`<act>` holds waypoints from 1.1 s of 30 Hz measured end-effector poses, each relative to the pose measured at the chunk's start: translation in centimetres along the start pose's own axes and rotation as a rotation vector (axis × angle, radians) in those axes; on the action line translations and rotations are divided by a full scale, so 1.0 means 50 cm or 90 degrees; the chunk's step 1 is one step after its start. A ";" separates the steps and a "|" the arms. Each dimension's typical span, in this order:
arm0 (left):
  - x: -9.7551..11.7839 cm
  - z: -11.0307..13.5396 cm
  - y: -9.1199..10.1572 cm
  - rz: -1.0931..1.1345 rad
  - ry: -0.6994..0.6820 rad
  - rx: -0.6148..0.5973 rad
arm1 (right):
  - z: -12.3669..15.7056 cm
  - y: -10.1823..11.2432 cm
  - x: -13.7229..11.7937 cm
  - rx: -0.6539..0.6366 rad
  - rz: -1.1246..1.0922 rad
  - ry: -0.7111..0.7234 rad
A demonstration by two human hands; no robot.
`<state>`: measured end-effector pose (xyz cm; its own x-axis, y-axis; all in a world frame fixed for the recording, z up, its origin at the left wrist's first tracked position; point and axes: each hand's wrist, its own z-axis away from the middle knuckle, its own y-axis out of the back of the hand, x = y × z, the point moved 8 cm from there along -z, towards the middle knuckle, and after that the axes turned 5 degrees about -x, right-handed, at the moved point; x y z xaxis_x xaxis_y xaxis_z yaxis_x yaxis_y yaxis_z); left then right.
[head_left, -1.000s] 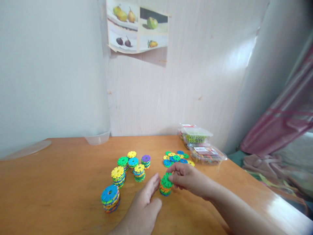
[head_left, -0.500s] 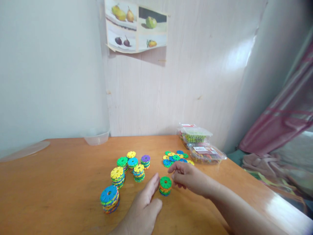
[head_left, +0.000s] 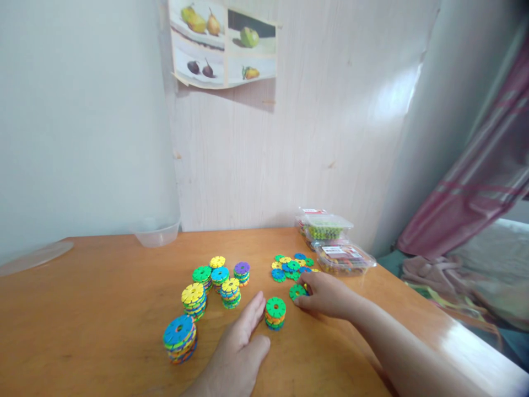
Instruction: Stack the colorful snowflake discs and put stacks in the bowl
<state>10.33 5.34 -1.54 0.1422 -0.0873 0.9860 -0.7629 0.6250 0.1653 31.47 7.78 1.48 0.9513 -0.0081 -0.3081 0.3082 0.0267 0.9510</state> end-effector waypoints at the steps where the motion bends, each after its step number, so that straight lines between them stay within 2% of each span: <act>1: 0.000 0.000 0.000 0.001 -0.001 0.000 | -0.002 0.000 0.000 0.004 0.001 0.002; 4: -0.002 0.000 -0.002 0.004 -0.004 0.000 | -0.008 0.007 -0.001 0.037 -0.048 0.030; 7: -0.008 -0.002 -0.001 0.007 -0.004 0.003 | -0.009 0.012 -0.001 0.051 -0.217 0.032; 11: -0.017 -0.006 -0.001 0.020 -0.009 0.002 | 0.005 -0.004 -0.026 -0.031 -0.523 0.018; 15: -0.021 -0.010 -0.001 0.034 -0.024 -0.001 | 0.023 -0.018 -0.077 -0.090 -0.604 0.057; 20: -0.018 -0.010 -0.002 0.035 -0.016 -0.005 | 0.027 -0.034 -0.101 -0.097 -0.565 0.048; 25: -0.019 -0.007 -0.003 0.023 -0.002 -0.005 | 0.014 0.002 -0.055 0.001 -0.487 0.016; 30: -0.018 -0.006 -0.002 0.004 0.003 -0.003 | 0.010 0.054 0.019 0.070 -0.195 -0.014; 33: -0.015 -0.006 -0.001 0.004 0.004 -0.007 | 0.013 0.057 0.048 0.039 -0.064 -0.030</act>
<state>10.44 5.63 -2.31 0.1414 -0.0788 0.9868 -0.7569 0.6339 0.1591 34.61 7.17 3.47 0.9144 -0.0550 -0.4011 0.3995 -0.0383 0.9159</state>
